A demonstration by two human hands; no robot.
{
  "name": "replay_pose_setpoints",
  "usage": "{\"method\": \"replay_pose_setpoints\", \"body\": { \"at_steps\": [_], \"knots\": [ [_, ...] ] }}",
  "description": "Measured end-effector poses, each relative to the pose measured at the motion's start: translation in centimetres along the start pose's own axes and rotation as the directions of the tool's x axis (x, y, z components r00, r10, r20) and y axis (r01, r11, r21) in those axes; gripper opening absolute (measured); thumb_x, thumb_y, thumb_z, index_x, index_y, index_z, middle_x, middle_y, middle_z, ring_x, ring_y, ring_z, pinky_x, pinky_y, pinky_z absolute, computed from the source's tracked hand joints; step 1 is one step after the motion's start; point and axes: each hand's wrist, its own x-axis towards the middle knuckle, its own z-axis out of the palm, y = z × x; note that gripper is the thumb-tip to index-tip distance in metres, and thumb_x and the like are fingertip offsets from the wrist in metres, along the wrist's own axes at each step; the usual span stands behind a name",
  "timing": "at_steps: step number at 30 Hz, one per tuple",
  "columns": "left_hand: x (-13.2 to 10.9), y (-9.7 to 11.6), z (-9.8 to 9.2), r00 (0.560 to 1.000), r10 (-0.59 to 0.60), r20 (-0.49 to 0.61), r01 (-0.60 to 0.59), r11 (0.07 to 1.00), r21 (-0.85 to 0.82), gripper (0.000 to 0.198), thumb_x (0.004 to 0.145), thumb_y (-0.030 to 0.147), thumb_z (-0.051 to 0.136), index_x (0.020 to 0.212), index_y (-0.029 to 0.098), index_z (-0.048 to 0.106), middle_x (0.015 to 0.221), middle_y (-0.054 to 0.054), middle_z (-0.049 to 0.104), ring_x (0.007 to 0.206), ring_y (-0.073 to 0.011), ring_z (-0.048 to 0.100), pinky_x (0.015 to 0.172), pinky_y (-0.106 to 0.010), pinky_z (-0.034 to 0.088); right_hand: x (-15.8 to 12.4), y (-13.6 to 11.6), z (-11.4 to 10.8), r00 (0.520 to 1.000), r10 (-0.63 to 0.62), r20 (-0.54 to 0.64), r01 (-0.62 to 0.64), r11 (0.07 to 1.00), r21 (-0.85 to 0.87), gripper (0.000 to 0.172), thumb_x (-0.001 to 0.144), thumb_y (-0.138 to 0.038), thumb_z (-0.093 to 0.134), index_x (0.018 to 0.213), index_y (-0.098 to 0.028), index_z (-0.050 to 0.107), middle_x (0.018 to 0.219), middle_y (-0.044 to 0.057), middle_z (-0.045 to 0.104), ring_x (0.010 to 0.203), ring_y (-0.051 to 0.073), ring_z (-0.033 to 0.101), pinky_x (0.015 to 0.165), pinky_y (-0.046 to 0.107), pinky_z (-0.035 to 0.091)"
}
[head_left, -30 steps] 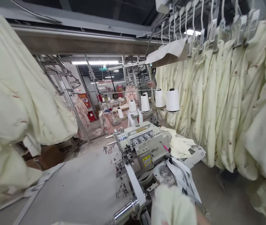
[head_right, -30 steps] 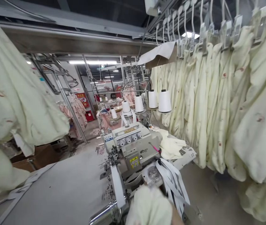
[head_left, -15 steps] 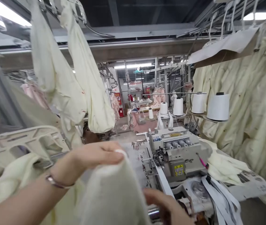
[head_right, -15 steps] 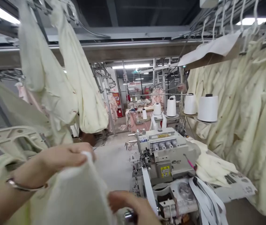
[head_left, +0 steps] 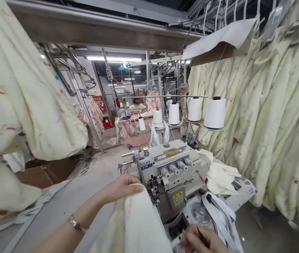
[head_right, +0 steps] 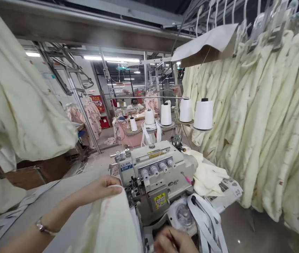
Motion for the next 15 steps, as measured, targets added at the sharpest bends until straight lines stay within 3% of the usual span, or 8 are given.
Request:
{"method": "replay_pose_setpoints", "body": {
  "at_steps": [2, 4, 5, 7, 9, 11, 13, 15],
  "knots": [
    [0.1, -0.3, 0.1, 1.0, -0.019, 0.025, 0.021, 0.999, -0.042, 0.048, 0.074, 0.06, 0.053, 0.058, 0.015, 0.046, 0.059, 0.002, 0.039, 0.056, -0.0112, 0.036, 0.051, -0.023, 0.024, 1.9, -2.6, 0.9, 0.997, -0.073, 0.015, 0.074, 0.994, -0.078, 0.033, 0.086, -0.038, 0.046, 0.102, -0.017, 0.066, 0.093, 0.01, 0.064, 0.087, 0.025, 0.059, 0.078, 0.035, 0.047],
    [0.1, -0.4, 0.2, 0.997, -0.066, 0.032, 0.068, 0.996, -0.053, 0.042, 0.072, 0.054, 0.055, 0.06, 0.014, 0.052, 0.06, 0.001, 0.045, 0.058, -0.0125, 0.04, 0.051, -0.022, 0.027, 3.7, -4.1, 1.8, 0.982, -0.116, 0.149, 0.145, 0.968, -0.203, 0.049, 0.07, -0.022, 0.05, 0.118, -0.019, 0.061, 0.108, 0.012, 0.063, 0.101, 0.03, 0.057, 0.087, 0.04, 0.044],
    [0.1, -0.4, 0.3, 0.994, -0.105, 0.027, 0.106, 0.994, -0.028, 0.035, 0.07, 0.048, 0.056, 0.062, 0.014, 0.055, 0.061, 0.001, 0.047, 0.059, -0.013, 0.041, 0.052, -0.022, 0.029, 4.3, -4.2, 2.2, 0.969, -0.099, 0.226, 0.155, 0.958, -0.241, 0.058, 0.063, -0.018, 0.049, 0.12, -0.019, 0.06, 0.112, 0.012, 0.062, 0.103, 0.031, 0.057, 0.088, 0.04, 0.044],
    [0.4, -0.7, 0.7, 0.982, -0.188, -0.015, 0.189, 0.979, 0.074, 0.02, 0.063, 0.035, 0.058, 0.063, 0.015, 0.058, 0.06, 0.001, 0.051, 0.061, -0.0141, 0.045, 0.053, -0.022, 0.031, 5.0, -3.4, 2.5, 0.955, -0.001, 0.297, 0.071, 0.972, -0.226, 0.057, 0.06, -0.018, 0.048, 0.115, -0.021, 0.063, 0.109, 0.01, 0.065, 0.099, 0.03, 0.059, 0.085, 0.036, 0.044],
    [1.1, -1.0, 1.1, 0.977, -0.213, -0.034, 0.215, 0.972, 0.097, 0.012, 0.059, 0.027, 0.057, 0.064, 0.016, 0.061, 0.063, 0.001, 0.058, 0.066, -0.0168, 0.052, 0.057, -0.022, 0.037, 5.0, -2.0, 2.5, 0.966, 0.079, 0.246, -0.055, 0.993, -0.105, 0.043, 0.07, -0.029, 0.046, 0.108, -0.021, 0.065, 0.09, 0.007, 0.066, 0.08, 0.024, 0.059, 0.071, 0.03, 0.042],
    [2.2, -1.5, 1.4, 0.984, -0.17, -0.05, 0.169, 0.985, -0.023, 0.012, 0.059, 0.026, 0.055, 0.063, 0.017, 0.063, 0.069, -0.001, 0.064, 0.074, -0.0207, 0.058, 0.067, -0.026, 0.044, 5.1, -0.9, 2.6, 0.986, 0.116, 0.121, -0.116, 0.993, -0.005, 0.04, 0.077, -0.041, 0.042, 0.101, -0.018, 0.064, 0.073, 0.003, 0.058, 0.066, 0.019, 0.051, 0.061, 0.027, 0.035],
    [3.4, -2.2, 1.6, 0.975, -0.155, -0.158, 0.126, 0.975, -0.181, 0.015, 0.059, 0.03, 0.057, 0.062, 0.017, 0.063, 0.074, -0.003, 0.068, 0.083, -0.0255, 0.061, 0.079, -0.031, 0.046, 5.2, -0.4, 2.7, 0.995, 0.091, -0.026, -0.09, 0.995, 0.038, 0.037, 0.078, -0.043, 0.043, 0.095, -0.016, 0.061, 0.071, 0.003, 0.054, 0.066, 0.018, 0.049, 0.06, 0.026, 0.033],
    [4.4, -2.8, 1.8, 0.928, -0.204, -0.311, 0.119, 0.955, -0.271, 0.02, 0.055, 0.036, 0.061, 0.062, 0.017, 0.064, 0.077, -0.005, 0.069, 0.092, -0.0307, 0.06, 0.085, -0.036, 0.045, 4.6, 0.1, 2.5, 0.986, 0.127, -0.107, -0.119, 0.99, 0.077, 0.032, 0.08, -0.046, 0.044, 0.087, -0.017, 0.056, 0.07, 0.002, 0.055, 0.063, 0.017, 0.051, 0.058, 0.026, 0.035]
  ]
}}
